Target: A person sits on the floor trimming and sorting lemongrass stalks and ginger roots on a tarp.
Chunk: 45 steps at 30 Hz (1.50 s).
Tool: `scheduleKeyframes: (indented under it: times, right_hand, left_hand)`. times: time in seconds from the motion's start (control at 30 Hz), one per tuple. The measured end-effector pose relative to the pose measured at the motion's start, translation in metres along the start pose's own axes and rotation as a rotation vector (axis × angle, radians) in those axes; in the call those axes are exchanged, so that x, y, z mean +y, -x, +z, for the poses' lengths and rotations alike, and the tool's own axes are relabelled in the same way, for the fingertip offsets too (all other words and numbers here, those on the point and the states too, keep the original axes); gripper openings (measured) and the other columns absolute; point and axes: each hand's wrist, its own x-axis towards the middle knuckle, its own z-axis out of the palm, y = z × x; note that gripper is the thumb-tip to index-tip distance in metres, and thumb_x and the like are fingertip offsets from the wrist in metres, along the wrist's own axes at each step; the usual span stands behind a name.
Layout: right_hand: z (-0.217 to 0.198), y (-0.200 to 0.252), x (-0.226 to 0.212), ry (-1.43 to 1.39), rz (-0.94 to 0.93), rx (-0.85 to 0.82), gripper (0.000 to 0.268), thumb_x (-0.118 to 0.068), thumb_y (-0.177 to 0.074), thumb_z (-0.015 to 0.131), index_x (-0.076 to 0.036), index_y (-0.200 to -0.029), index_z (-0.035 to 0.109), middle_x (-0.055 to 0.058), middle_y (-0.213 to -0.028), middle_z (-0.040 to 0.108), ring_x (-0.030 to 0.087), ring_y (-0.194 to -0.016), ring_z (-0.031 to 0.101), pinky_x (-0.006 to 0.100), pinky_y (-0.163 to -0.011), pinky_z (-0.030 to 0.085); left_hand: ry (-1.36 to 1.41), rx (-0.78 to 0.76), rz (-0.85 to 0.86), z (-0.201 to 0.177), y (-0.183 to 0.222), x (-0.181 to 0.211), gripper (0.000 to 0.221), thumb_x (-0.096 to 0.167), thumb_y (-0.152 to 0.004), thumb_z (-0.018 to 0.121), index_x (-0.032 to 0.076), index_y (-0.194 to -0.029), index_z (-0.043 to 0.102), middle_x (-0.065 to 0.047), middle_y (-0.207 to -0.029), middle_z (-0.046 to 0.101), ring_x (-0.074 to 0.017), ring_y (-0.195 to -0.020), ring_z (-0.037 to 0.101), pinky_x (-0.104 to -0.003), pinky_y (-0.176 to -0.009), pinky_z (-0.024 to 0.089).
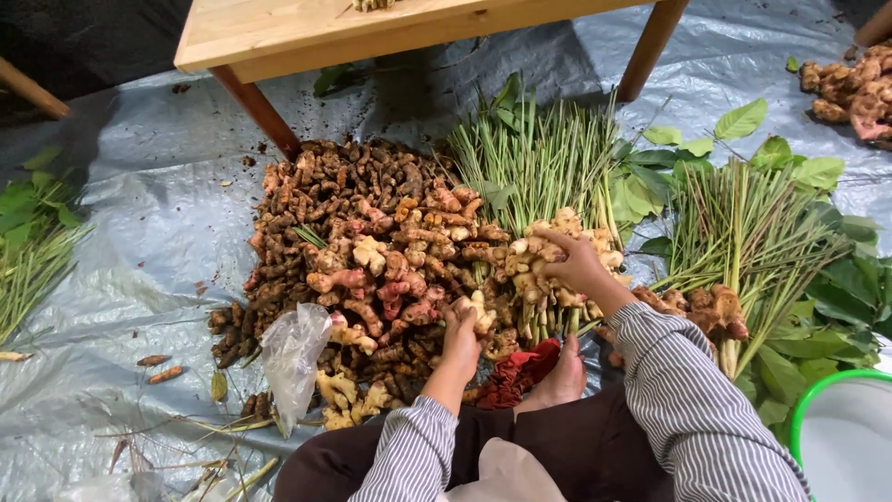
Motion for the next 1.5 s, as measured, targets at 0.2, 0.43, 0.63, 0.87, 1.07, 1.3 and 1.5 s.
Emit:
scheduleKeyframes:
  times: [0.2, 0.43, 0.63, 0.87, 1.07, 1.3, 1.5]
  right_hand:
    - [0.001, 0.018, -0.008, -0.452, 0.043, 0.067, 0.071, 0.012, -0.058, 0.066, -0.023, -0.119, 0.058, 0.004, -0.058, 0.044, 0.017, -0.049, 0.053, 0.031, -0.047, 0.057]
    - [-0.001, 0.051, -0.035, -0.657, 0.078, 0.099, 0.069, 0.01, -0.063, 0.065, -0.019, -0.124, 0.054, 0.01, -0.066, 0.049, 0.019, -0.058, 0.058, 0.031, -0.054, 0.057]
    - [0.025, 0.058, -0.024, 0.047, -0.247, 0.078, 0.063, -0.025, -0.067, 0.076, -0.033, -0.126, 0.053, 0.021, -0.118, 0.041, 0.036, -0.096, 0.055, 0.046, -0.081, 0.049]
    - [0.047, 0.089, -0.057, -0.547, -0.25, -0.121, 0.056, -0.02, -0.084, 0.055, -0.02, -0.137, 0.036, 0.021, -0.131, 0.034, 0.025, -0.097, 0.046, 0.04, -0.083, 0.045]
    - [0.062, 0.072, -0.024, -1.082, -0.021, -0.026, 0.072, 0.002, -0.067, 0.068, 0.0, -0.131, 0.036, 0.017, -0.103, 0.035, 0.025, -0.082, 0.053, 0.038, -0.071, 0.049]
    - [0.066, 0.061, 0.015, -1.178, 0.186, -0.046, 0.058, -0.014, -0.074, 0.065, -0.011, -0.128, 0.047, 0.02, -0.114, 0.033, 0.035, -0.1, 0.046, 0.056, -0.086, 0.04]
    - [0.056, 0.088, -0.019, -1.055, -0.105, -0.301, 0.038, 0.001, -0.066, 0.067, -0.005, -0.102, 0.058, 0.01, -0.068, 0.051, 0.022, -0.053, 0.054, 0.037, -0.048, 0.048]
  left_hand:
    - [-0.167, -0.057, -0.097, 0.047, 0.023, 0.028, 0.062, 0.029, -0.097, 0.038, 0.014, -0.142, -0.001, -0.022, -0.144, -0.003, -0.0392, -0.134, 0.01, -0.054, -0.104, 0.023]
    - [0.236, 0.019, -0.079, 0.065, 0.016, 0.012, 0.05, 0.022, -0.094, 0.04, 0.012, -0.137, 0.016, -0.022, -0.122, 0.031, -0.0318, -0.099, 0.05, -0.046, -0.091, 0.046]
    - [0.523, -0.117, -0.244, 0.057, 0.028, 0.033, 0.056, 0.049, -0.081, 0.059, 0.012, -0.122, 0.05, -0.018, -0.121, 0.05, -0.0412, -0.104, 0.052, -0.057, -0.089, 0.047]
    - [0.219, -0.153, -0.003, 0.049, 0.062, 0.072, 0.064, 0.001, -0.075, 0.068, 0.03, -0.126, 0.041, -0.006, -0.102, 0.056, -0.0232, -0.068, 0.056, -0.044, -0.078, 0.055]
    - [0.059, -0.191, 0.169, 0.048, 0.066, 0.073, 0.063, 0.005, -0.08, 0.062, 0.028, -0.133, 0.037, -0.007, -0.111, 0.051, -0.0101, -0.064, 0.04, -0.021, -0.054, 0.041]
    - [-0.092, -0.303, 0.282, 0.046, 0.077, 0.077, 0.059, 0.007, -0.082, 0.058, 0.027, -0.132, 0.035, 0.002, -0.093, 0.046, -0.0046, -0.062, 0.028, -0.017, -0.048, 0.025]
    - [-0.102, -0.477, 0.272, 0.014, 0.059, 0.073, 0.061, 0.001, -0.081, 0.054, 0.018, -0.135, 0.03, -0.01, -0.076, 0.062, -0.0105, -0.051, 0.054, -0.017, -0.04, 0.027]
